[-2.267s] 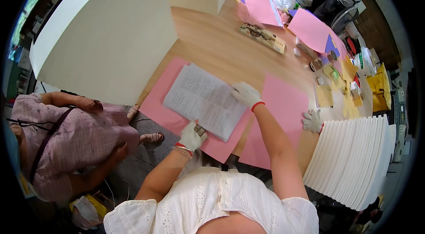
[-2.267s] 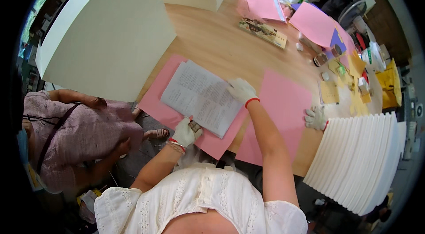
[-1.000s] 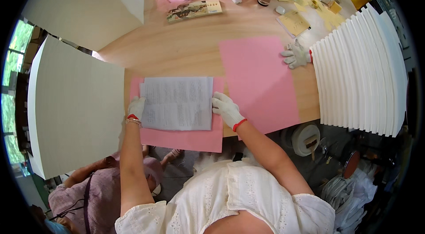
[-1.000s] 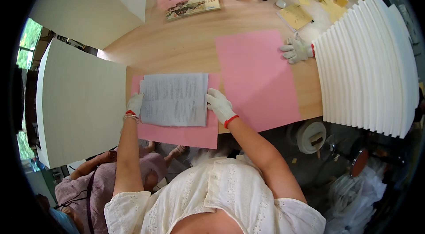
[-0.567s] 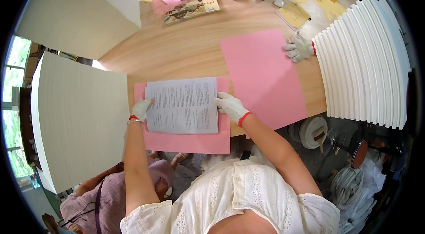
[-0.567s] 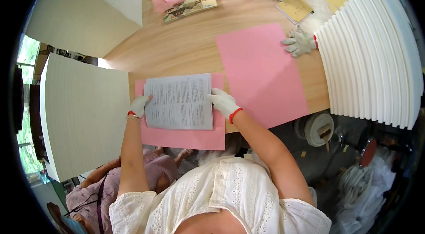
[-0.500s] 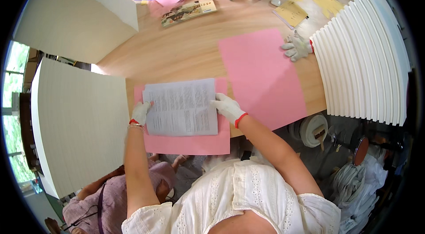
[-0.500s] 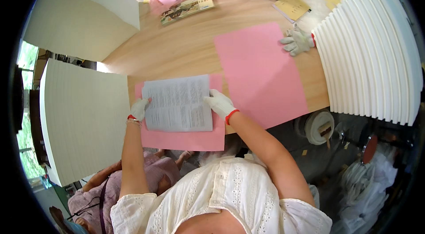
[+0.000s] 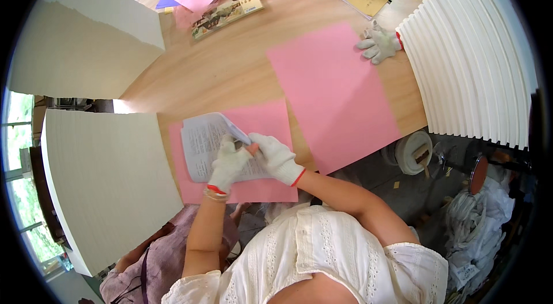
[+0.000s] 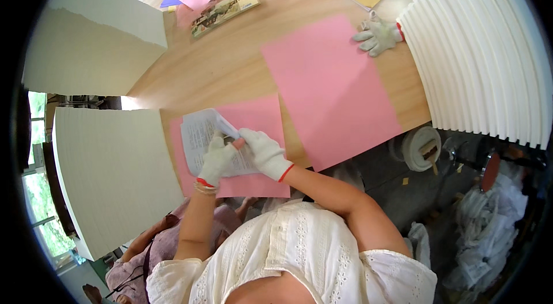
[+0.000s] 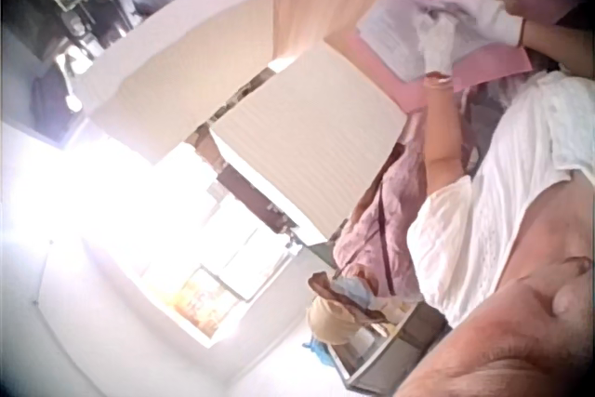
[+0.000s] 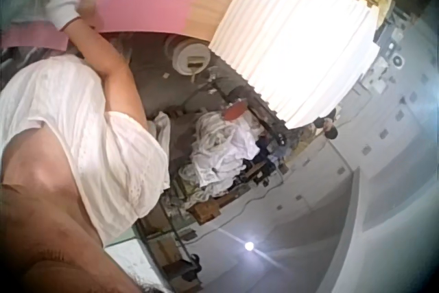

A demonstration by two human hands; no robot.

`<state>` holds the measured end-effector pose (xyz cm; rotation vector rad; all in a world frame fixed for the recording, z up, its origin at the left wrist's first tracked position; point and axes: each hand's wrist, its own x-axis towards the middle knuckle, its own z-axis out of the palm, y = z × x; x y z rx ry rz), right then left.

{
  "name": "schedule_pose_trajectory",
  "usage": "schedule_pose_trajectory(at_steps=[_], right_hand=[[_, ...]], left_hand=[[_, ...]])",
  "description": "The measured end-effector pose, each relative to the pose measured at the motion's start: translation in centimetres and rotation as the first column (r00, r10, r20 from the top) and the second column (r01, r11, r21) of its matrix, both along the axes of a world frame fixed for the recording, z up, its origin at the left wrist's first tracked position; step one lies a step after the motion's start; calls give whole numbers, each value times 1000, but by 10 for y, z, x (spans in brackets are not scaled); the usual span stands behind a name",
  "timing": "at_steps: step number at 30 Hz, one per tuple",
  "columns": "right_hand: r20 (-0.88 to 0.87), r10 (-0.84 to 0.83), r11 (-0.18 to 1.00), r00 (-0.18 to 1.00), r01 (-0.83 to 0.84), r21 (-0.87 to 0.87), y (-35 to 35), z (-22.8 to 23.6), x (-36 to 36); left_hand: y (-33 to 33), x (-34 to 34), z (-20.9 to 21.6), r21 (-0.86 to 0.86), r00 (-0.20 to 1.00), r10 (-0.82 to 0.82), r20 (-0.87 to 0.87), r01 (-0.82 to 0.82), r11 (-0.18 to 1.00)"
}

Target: The person applies glue to the spine of a book using a brush, then wraps the book in pink paper. They fold the paper edges over the book and smooth them down. The person repeats this process with multiple books, stacking the finished wrapped books on the table.

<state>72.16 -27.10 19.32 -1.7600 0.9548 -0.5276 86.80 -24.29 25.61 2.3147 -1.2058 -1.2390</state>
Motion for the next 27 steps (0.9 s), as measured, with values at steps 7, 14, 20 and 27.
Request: schedule_pose_trajectory(at_steps=[7, 14, 20, 27], right_hand=[[198, 184, 964, 963, -138, -226, 18, 23, -9], [-98, 347, 765, 933, -342, -545, -5, -33, -30], [-238, 380, 680, 894, -444, -583, -1, -35, -36], [-243, 392, 654, 887, -455, -604, 0, -41, -33]], left_hand=[[18, -19, -10, -113, 855, 508, 101, -498, 860], [103, 42, -41, -163, 772, 380, 509, -347, 924], [179, 96, 19, -494, 553, 799, -236, -776, 391], [183, 104, 147, -456, 354, 722, -594, -888, 61]])
